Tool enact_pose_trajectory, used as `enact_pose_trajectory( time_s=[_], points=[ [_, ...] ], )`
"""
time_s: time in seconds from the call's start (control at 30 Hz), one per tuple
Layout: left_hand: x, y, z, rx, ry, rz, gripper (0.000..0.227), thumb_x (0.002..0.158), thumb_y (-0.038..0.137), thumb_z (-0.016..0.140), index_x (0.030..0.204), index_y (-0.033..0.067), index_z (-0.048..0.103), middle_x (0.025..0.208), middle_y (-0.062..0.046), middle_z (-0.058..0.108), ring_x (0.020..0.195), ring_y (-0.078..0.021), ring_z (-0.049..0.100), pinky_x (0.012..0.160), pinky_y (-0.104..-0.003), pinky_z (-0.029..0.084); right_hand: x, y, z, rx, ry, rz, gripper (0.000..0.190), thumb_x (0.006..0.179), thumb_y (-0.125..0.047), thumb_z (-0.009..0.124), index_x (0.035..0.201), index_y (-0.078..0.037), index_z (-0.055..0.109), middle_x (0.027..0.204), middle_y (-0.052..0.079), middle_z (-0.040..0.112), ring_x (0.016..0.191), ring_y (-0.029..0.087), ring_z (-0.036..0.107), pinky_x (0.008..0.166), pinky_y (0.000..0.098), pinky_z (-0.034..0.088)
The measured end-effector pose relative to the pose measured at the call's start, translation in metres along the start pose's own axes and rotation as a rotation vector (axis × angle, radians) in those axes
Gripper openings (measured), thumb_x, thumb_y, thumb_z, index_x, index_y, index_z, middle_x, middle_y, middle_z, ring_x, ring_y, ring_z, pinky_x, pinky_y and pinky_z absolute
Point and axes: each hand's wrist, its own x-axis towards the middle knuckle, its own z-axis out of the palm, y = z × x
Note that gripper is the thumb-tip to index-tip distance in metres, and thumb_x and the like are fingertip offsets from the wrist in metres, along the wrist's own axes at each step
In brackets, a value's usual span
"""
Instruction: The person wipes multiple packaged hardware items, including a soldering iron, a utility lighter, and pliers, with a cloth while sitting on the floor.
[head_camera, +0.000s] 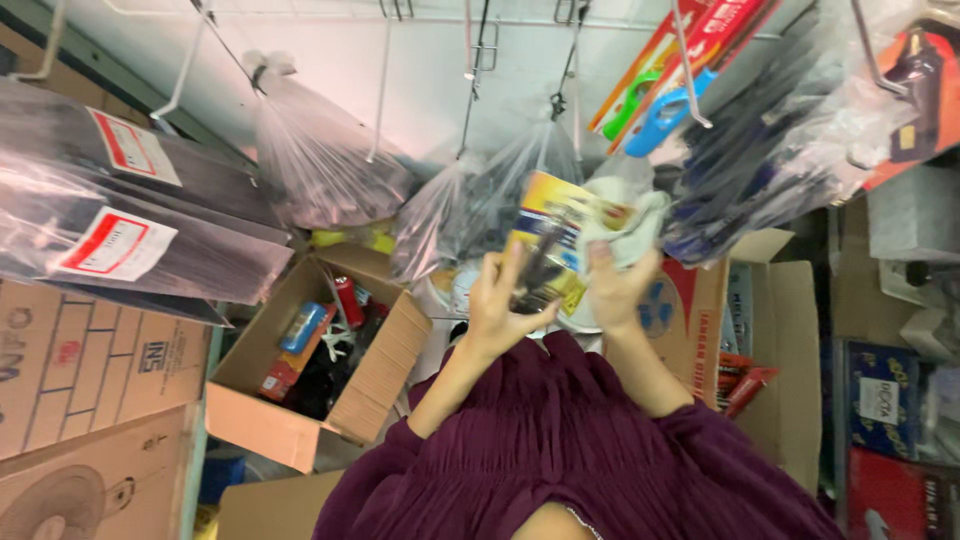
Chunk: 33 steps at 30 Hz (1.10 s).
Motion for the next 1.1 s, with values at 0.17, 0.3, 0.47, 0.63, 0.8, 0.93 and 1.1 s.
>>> enact_pose_trajectory(
  time_s=[0.17,0.3,0.47,0.63,0.8,0.93,1.1],
  points=[
    [0.008,-0.008,-0.012,0.051,-0.074,0.166,0.1,0.066,0.027,0.096,0.151,0.0024,0.047,0.102,-0.014,0.056,0.078,-0.025,0.06,0.068,-0.037,0.051,0.032,-0.017,-0.009,0.116,0.25,-0.079,0.058,0.096,-0.008,0.076,0.144,0.006,0.046,0.126,0.016,0.054,0.111,0.022,0.055,0.1,0.0388,0.047],
    [0.012,-0.016,-0.022,0.1,-0.089,0.234,0.097,0.065,0.026,0.096,0.149,0.0045,0.051,0.101,-0.014,0.057,0.079,-0.0266,0.059,0.069,-0.037,0.051,0.062,-0.057,-0.022,0.351,0.579,-0.289,0.065,0.105,-0.024,0.07,0.151,0.0,0.03,0.145,0.019,0.049,0.134,0.029,0.056,0.115,0.0459,0.051],
    [0.021,-0.022,-0.034,-0.034,-0.107,0.146,0.096,0.068,0.026,0.095,0.15,0.0038,0.05,0.102,-0.012,0.06,0.079,-0.0233,0.062,0.07,-0.035,0.054,0.065,-0.095,-0.044,0.205,0.361,-0.446,0.055,0.106,-0.06,0.041,0.107,-0.007,0.058,0.096,0.008,0.063,0.084,0.017,0.064,0.076,0.0298,0.052],
    [0.044,-0.008,-0.037,0.059,-0.108,0.195,0.093,0.067,0.028,0.097,0.146,0.0034,0.054,0.094,-0.01,0.059,0.073,-0.0225,0.061,0.064,-0.035,0.052,0.044,-0.105,-0.043,-0.039,0.192,-0.177,0.062,0.104,-0.055,0.054,0.079,0.001,0.061,0.081,0.012,0.067,0.069,0.017,0.062,0.065,0.0287,0.049],
    [0.069,0.009,-0.027,0.085,-0.107,0.378,0.09,0.07,0.024,0.096,0.147,0.0082,0.053,0.097,-0.012,0.057,0.078,-0.0264,0.059,0.068,-0.037,0.051,0.034,-0.105,-0.04,-0.076,0.015,-0.081,0.046,0.103,-0.036,0.071,0.116,0.008,0.065,0.095,0.007,0.069,0.076,0.009,0.063,0.068,0.0218,0.048],
    [0.072,0.015,-0.015,0.052,-0.224,0.362,0.097,0.066,0.027,0.097,0.15,0.0104,0.053,0.096,-0.01,0.055,0.077,-0.0261,0.058,0.068,-0.038,0.049,0.037,-0.107,-0.031,-0.147,0.044,0.033,0.029,0.104,-0.016,0.074,0.118,0.01,0.071,0.096,0.004,0.069,0.08,0.004,0.057,0.072,0.0208,0.044],
    [0.073,0.017,-0.003,-0.011,-0.291,0.256,0.106,0.069,0.028,0.095,0.159,0.0087,0.042,0.104,-0.011,0.054,0.083,-0.0249,0.063,0.073,-0.038,0.053,0.053,-0.115,-0.012,-0.1,0.081,0.056,0.026,0.107,-0.017,0.071,0.117,0.008,0.071,0.105,0.005,0.073,0.09,0.005,0.062,0.083,0.0224,0.05]
  ],
)
